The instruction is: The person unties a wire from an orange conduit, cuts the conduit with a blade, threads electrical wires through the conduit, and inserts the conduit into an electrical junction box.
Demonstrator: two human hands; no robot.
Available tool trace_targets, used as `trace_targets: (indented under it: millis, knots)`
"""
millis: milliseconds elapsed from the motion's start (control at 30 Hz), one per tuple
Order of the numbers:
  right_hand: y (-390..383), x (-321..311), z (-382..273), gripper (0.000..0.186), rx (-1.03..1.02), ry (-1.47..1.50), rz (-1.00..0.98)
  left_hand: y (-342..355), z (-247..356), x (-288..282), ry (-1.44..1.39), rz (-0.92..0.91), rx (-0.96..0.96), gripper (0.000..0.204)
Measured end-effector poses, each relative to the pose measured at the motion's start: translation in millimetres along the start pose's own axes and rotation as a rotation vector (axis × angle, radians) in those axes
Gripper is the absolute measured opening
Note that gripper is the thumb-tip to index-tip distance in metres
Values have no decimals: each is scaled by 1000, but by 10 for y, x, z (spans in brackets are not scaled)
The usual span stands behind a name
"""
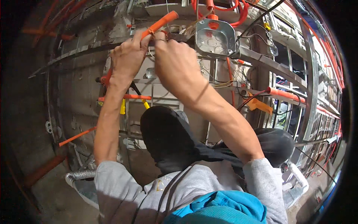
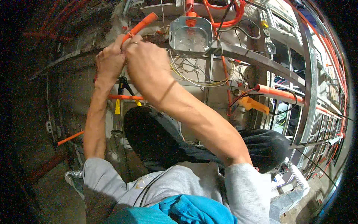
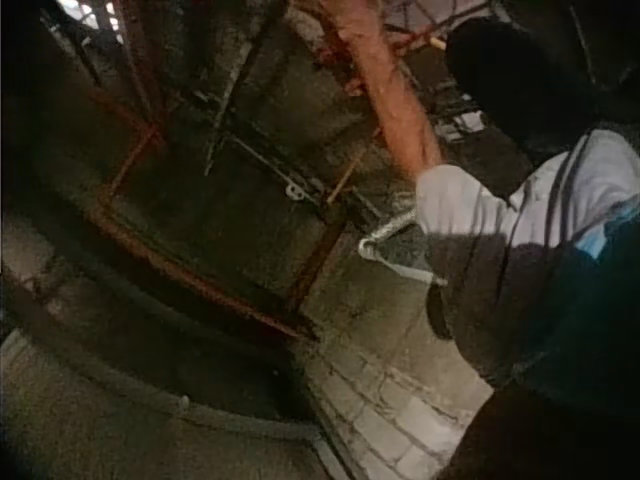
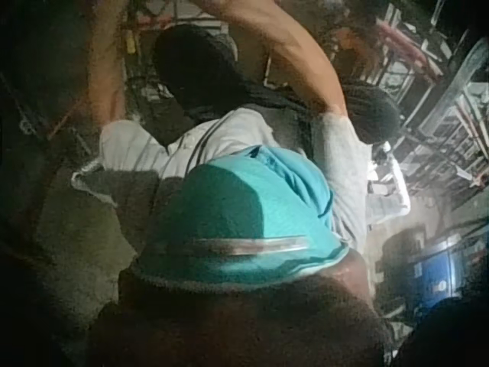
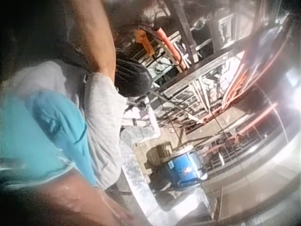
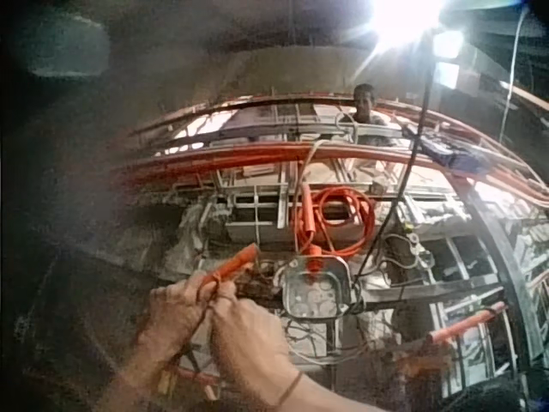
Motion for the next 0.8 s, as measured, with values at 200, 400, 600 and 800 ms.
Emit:
trace_targets:
  millis: [200, 400, 600, 800]
  knots:
    - [-65, -191, -96, 25, 112, -23, -122, -13, 16, -3, 62, -22, -17, 34]
    - [-477, -274, -99, 31, 134, -17, -133, -93, -45, -141, 77, -10, -40, 33]
    - [-213, 8, -1, 45, 41, 24, 33, -34, 53, -59, -15, -6, -13, 31]
    - [-170, 86, -56, 38, 104, 86, 22, -39, 66, -43, 8, -72, -43, 31]
Point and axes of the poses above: each hand's wrist, its own y-axis towards the middle knuckle, its own x-axis out of the palm, z = x × y, the point moved 2 cm from there along y, towards the middle knuckle, and after that the axes turned 11 degrees about x, right-handed, at the moved point
